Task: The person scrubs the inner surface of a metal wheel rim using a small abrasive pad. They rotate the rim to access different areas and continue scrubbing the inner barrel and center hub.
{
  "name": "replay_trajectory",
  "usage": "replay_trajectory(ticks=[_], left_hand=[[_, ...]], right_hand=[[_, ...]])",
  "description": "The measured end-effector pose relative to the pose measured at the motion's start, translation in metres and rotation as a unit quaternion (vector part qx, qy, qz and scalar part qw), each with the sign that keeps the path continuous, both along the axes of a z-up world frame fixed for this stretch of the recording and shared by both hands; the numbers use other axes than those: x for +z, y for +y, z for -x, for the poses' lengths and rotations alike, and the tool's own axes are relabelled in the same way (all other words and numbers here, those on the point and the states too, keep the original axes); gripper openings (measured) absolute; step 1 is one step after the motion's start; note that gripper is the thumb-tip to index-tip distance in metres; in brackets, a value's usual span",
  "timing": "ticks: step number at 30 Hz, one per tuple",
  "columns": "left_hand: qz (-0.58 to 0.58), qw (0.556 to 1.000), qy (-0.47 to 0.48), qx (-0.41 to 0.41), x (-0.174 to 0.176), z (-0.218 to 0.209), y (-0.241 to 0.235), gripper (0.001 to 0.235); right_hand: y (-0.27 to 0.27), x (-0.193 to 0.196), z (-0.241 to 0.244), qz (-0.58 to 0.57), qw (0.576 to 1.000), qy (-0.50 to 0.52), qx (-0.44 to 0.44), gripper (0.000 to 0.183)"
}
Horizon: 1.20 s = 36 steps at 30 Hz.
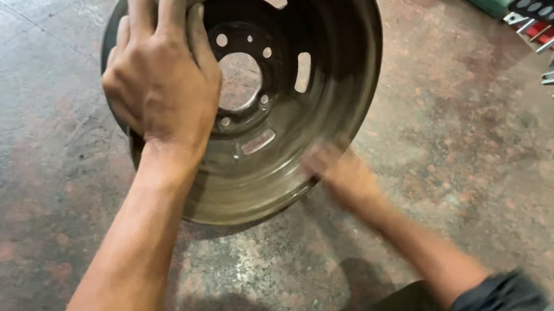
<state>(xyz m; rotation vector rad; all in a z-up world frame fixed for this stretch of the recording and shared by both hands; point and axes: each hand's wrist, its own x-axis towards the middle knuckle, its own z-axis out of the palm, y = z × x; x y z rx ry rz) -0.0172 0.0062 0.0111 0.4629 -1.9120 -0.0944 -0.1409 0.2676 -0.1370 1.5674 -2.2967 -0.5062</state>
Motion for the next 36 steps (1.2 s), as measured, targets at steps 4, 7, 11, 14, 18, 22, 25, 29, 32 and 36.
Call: replay_trajectory(ticks=[4, 7, 11, 14, 18, 22, 25, 29, 32, 36], left_hand=[[0.009, 1.0, 0.003, 0.014, -0.017, 0.0, 0.001, 0.018], [-0.015, 1.0, 0.005, 0.003, -0.011, 0.008, -0.008, 0.025], [0.019, 1.0, 0.02, -0.001, -0.016, 0.005, -0.014, 0.026], [0.012, 1.0, 0.029, 0.0, -0.012, 0.004, -0.013, 0.026], [0.001, 1.0, 0.03, 0.005, -0.01, 0.003, -0.005, 0.025], [-0.008, 1.0, 0.01, 0.002, -0.012, -0.003, -0.006, 0.02], [-0.023, 0.999, 0.025, -0.001, -0.011, -0.008, -0.011, 0.023], [-0.022, 0.998, 0.047, 0.017, -0.017, -0.009, -0.003, 0.021], [-0.025, 0.999, 0.039, 0.028, -0.016, -0.006, -0.005, 0.023], [-0.007, 0.999, 0.036, 0.012, -0.014, -0.017, -0.012, 0.026]], right_hand=[[0.006, -0.004, 0.009, -0.083, 0.991, -0.094, -0.043, 0.037], [-0.018, -0.035, -0.05, -0.069, 0.987, -0.147, 0.015, 0.037], [-0.019, -0.011, -0.02, 0.045, 0.969, -0.235, 0.061, 0.046], [-0.03, 0.02, -0.01, -0.1, 0.987, -0.108, -0.07, 0.046], [-0.062, -0.013, -0.076, 0.002, 0.951, -0.299, -0.08, 0.036], [-0.052, -0.023, -0.058, 0.159, 0.886, -0.41, 0.145, 0.048], [-0.038, 0.016, -0.017, -0.066, 0.971, -0.231, -0.01, 0.059], [-0.064, 0.011, -0.05, -0.109, 0.927, -0.312, -0.175, 0.03], [-0.092, -0.019, -0.097, 0.155, 0.885, -0.435, 0.068, 0.032], [-0.057, -0.007, -0.053, 0.104, 0.922, -0.322, 0.186, 0.043]])
